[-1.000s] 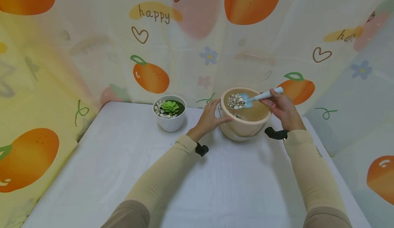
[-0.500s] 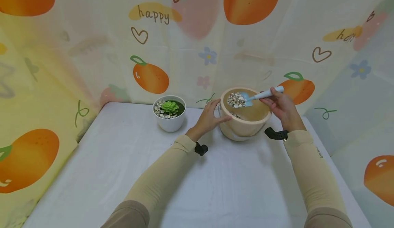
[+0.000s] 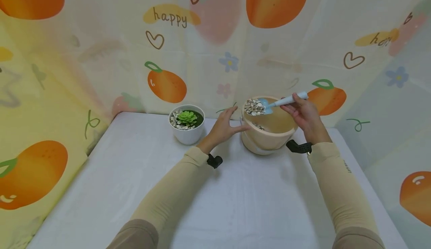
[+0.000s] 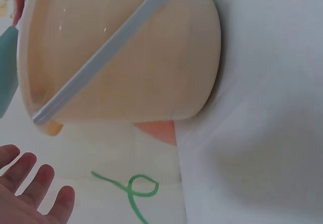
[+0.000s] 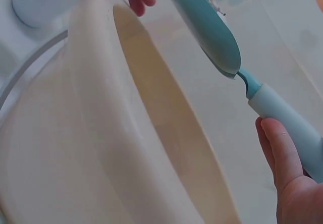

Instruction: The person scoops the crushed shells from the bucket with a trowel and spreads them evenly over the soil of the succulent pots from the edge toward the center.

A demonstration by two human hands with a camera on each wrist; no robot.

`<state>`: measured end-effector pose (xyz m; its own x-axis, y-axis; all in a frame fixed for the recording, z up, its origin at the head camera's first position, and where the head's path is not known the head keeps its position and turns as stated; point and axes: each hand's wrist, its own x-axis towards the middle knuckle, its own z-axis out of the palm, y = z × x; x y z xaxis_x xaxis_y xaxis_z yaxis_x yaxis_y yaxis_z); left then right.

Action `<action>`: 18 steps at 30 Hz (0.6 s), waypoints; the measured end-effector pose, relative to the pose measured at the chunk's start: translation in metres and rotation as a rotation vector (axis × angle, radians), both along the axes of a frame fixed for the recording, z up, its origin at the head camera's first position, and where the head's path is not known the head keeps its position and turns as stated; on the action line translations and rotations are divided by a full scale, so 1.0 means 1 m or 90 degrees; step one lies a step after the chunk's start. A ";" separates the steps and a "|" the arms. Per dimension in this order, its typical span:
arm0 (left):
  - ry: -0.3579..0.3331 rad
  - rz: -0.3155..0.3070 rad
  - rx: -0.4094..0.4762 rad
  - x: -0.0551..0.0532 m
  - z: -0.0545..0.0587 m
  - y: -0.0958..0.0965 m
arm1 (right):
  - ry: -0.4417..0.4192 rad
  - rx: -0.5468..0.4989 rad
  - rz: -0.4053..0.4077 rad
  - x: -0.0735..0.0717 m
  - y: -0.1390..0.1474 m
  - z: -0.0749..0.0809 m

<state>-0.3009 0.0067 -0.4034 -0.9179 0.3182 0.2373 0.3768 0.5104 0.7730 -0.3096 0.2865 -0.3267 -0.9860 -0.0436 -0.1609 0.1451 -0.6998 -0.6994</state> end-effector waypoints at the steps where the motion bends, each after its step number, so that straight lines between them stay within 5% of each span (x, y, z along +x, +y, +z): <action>1: 0.001 0.000 0.003 0.000 0.001 -0.002 | 0.004 -0.004 0.003 0.000 -0.001 0.000; 18: 0.027 0.044 0.008 0.002 0.010 -0.044 | 0.031 -0.021 -0.016 -0.001 -0.033 0.005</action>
<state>-0.2992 -0.0375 -0.3931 -0.9266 0.2503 0.2805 0.3734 0.5268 0.7636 -0.3104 0.2536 -0.3220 -0.9935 -0.0239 -0.1110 0.0936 -0.7259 -0.6815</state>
